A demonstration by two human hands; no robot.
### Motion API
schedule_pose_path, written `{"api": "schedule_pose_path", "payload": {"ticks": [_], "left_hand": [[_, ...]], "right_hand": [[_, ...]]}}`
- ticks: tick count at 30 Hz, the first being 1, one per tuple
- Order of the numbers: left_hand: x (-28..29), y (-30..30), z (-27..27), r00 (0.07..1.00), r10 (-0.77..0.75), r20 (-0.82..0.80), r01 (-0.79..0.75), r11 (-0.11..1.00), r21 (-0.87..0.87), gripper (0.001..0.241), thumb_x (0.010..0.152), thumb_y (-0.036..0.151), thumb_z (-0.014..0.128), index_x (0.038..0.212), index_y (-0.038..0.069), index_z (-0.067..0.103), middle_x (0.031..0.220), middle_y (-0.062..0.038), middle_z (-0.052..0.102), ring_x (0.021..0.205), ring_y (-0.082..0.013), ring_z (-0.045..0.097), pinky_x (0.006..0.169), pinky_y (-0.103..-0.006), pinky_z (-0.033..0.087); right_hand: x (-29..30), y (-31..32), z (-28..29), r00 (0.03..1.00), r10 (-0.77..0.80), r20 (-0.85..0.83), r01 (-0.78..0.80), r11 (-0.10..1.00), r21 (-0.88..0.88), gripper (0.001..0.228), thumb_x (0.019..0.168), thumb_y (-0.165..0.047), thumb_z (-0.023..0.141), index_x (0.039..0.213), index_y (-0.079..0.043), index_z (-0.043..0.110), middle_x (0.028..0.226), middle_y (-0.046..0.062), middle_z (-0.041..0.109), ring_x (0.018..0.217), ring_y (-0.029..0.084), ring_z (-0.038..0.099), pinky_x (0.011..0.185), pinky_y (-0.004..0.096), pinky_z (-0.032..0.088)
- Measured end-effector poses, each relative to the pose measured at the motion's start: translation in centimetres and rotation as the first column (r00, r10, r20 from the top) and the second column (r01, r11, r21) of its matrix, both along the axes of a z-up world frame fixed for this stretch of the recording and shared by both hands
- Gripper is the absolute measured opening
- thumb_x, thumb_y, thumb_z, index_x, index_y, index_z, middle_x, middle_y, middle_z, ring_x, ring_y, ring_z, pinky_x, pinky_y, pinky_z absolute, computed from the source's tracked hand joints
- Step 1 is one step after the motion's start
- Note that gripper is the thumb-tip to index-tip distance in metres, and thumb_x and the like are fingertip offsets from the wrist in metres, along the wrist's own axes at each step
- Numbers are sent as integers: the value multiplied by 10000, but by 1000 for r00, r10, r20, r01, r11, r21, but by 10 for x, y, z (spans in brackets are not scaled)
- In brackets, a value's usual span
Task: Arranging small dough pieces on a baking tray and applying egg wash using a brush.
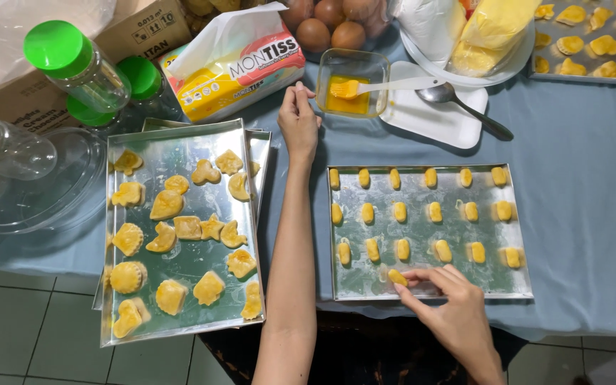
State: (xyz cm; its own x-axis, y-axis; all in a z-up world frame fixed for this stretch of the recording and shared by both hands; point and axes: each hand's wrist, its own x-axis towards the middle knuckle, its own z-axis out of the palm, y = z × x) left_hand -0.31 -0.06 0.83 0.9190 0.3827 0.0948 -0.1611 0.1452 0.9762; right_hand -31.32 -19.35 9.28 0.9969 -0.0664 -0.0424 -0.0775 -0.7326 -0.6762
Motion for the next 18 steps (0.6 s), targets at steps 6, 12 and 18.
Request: {"api": "schedule_pose_path", "payload": {"ticks": [6,12,18], "left_hand": [[5,1,-7,1000,-13,20,13,1000,-7,331,1051,319,487,783,136,551,581,32,365,478,-58,349,415,-234,423],[7,0,-13,1000,0,9,0,1000,-9,328,1046,320,493,780,137,549,575,26,343,489,-63,318,412,-244,423],[5,2,-11,999,-28,18,29,1000,-9,316,1058,300,487,796,135,548,604,31,376,514,-51,333,426,-232,409]], "right_hand": [[1,-60,6,995,-15,-99,3,993,-117,194,746,-294,860,920,-210,858,911,-101,844,817,59,680,698,226,552],[2,-68,9,995,25,-96,-37,992,-122,120,809,-314,797,868,-230,860,832,-133,847,740,66,636,692,242,531],[1,-62,17,997,67,-26,-70,988,-138,173,786,-304,819,943,-233,842,922,-125,839,818,64,686,748,256,547]]}}
